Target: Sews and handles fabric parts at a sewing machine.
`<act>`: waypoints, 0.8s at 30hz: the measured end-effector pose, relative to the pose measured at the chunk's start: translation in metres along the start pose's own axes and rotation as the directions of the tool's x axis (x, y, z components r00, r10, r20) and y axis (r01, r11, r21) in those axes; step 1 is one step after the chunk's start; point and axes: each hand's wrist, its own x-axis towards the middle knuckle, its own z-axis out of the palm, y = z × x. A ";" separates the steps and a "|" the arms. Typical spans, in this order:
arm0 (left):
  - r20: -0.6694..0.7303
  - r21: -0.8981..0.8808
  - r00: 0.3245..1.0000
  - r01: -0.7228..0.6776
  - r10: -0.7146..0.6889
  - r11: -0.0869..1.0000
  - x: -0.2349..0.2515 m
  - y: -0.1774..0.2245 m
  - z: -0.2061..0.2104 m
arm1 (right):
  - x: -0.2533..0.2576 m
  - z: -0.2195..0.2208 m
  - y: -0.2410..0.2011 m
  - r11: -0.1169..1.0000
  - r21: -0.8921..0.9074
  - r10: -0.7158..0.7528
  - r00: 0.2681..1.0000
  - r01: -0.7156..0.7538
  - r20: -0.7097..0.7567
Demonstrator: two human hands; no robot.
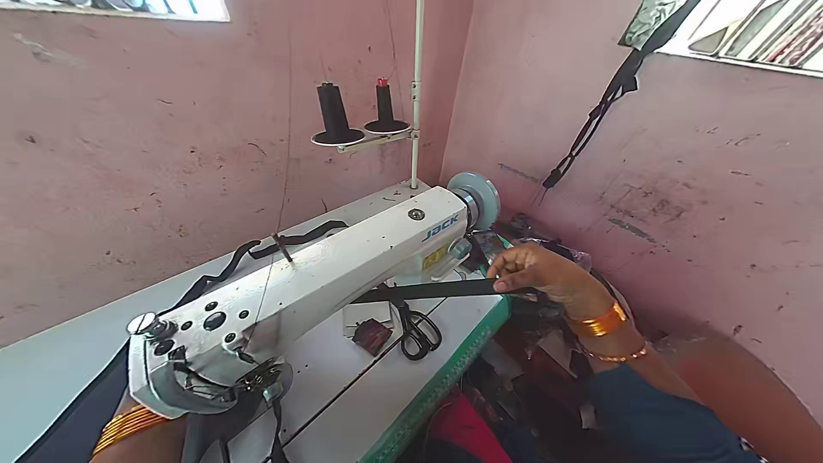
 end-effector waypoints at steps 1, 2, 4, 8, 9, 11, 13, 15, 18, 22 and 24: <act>0.050 -0.098 0.999 -0.007 0.012 0.995 0.024 -0.004 -0.012 | -0.014 -0.004 0.005 1.000 -0.008 0.011 1.000 -0.011 -0.029; 0.051 -0.265 0.998 0.042 -0.030 0.963 0.048 0.004 -0.015 | -0.025 -0.006 0.013 0.999 0.006 0.033 0.998 -0.032 -0.059; 0.051 -0.569 0.991 0.131 -0.124 0.812 0.106 0.013 -0.029 | -0.041 -0.003 0.031 0.995 0.050 0.094 0.984 -0.087 -0.150; -0.310 0.021 0.950 0.031 -0.023 0.999 0.170 0.008 -0.113 | -0.037 0.049 0.052 0.984 -0.124 0.081 0.942 -0.128 -0.327; -0.292 0.347 0.956 0.092 0.014 0.933 0.168 0.006 -0.135 | -0.031 0.072 0.056 0.984 -0.167 0.022 0.961 -0.070 -0.275; -0.188 0.702 0.982 0.108 0.037 0.704 0.147 0.011 -0.169 | -0.012 0.127 0.069 0.966 -0.219 -0.160 0.983 0.138 -0.086; -0.187 0.764 0.982 0.137 0.013 0.631 0.091 0.031 -0.186 | 0.010 0.185 0.081 0.863 -0.337 -0.384 0.922 0.376 0.044; -0.241 0.796 0.970 0.175 0.038 0.579 0.018 0.039 -0.222 | 0.032 0.232 0.087 0.703 -0.482 -0.554 0.828 0.523 0.091; -0.498 0.792 0.867 0.464 -0.020 0.396 -0.106 0.004 -0.306 | 0.048 0.288 0.072 0.713 -0.465 -0.488 0.847 0.525 0.209; -0.704 0.668 0.701 0.707 -0.114 0.231 -0.214 -0.057 -0.316 | 0.055 0.360 0.061 0.826 -0.349 -0.327 0.881 0.442 0.344; -0.701 0.668 0.705 0.701 -0.104 0.249 -0.223 -0.058 -0.270 | 0.057 0.374 0.059 0.950 0.005 -0.305 0.928 0.312 0.213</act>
